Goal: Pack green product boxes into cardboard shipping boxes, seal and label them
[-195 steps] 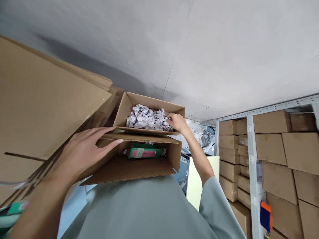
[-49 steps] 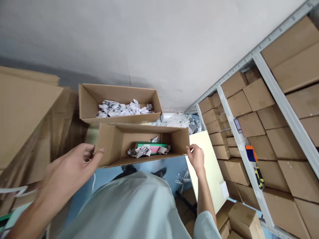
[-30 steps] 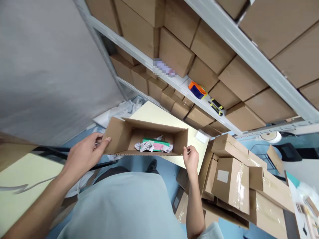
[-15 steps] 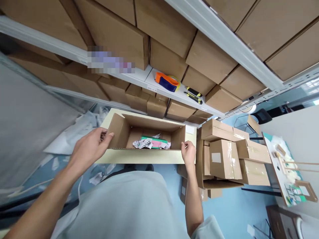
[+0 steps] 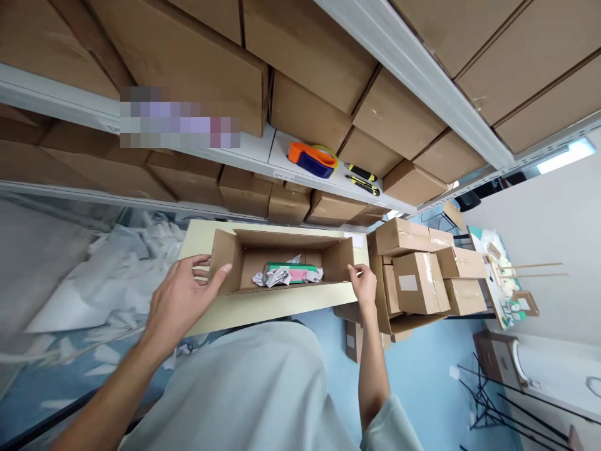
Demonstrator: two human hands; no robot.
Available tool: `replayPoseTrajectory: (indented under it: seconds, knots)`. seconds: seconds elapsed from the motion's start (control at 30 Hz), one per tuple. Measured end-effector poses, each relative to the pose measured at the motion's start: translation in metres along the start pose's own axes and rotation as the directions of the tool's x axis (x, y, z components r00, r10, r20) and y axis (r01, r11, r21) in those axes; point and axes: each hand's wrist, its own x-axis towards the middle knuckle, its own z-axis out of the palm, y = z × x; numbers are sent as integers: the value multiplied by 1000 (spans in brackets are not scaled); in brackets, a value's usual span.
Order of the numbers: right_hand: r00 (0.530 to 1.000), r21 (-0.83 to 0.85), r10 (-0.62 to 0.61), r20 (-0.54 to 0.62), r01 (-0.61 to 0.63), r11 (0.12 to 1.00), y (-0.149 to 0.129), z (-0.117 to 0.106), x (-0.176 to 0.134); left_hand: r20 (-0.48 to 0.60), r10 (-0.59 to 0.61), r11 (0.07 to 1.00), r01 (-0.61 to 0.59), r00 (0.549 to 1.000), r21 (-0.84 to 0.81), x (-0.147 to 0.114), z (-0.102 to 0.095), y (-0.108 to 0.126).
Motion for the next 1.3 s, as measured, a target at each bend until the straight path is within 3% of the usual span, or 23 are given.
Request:
replayPoseTrajectory:
  seconds: [0.17,0.33,0.47,0.6,0.73,0.9,1.03,1.17,1.3]
  knots:
    - [996,-21,-44,-76,43,999,-7,-19,5,-44,-39,991,33,998,-131,-19,8,-3]
    - [987,-64,-157,-43,154,986,-26,-22,47,-74,-16,985,4,997,-171,-28,18,-4]
    - [945,-63,-305,116,314,947,-44,-13,91,-122,-29,984,7,992,-175,-32,28,2]
    - [884,-78,-372,281,408,910,-54,-4,123,-167,-48,990,24,985,-139,-41,39,8]
    - [850,-40,-403,338,441,897,-53,1,141,-190,-33,993,10,981,-120,-52,48,13]
    - [856,-23,-384,345,417,909,-53,10,160,-190,39,990,-64,981,-125,-56,57,13]
    - [857,13,-307,414,332,943,-59,19,170,-164,75,986,-97,984,-134,-41,60,4]
    - [854,114,-265,447,239,964,-58,27,171,-25,135,982,-138,990,-129,-18,61,-1]
    - [820,382,-249,515,41,923,-33,26,171,118,190,979,-180,975,-95,-3,67,-7]
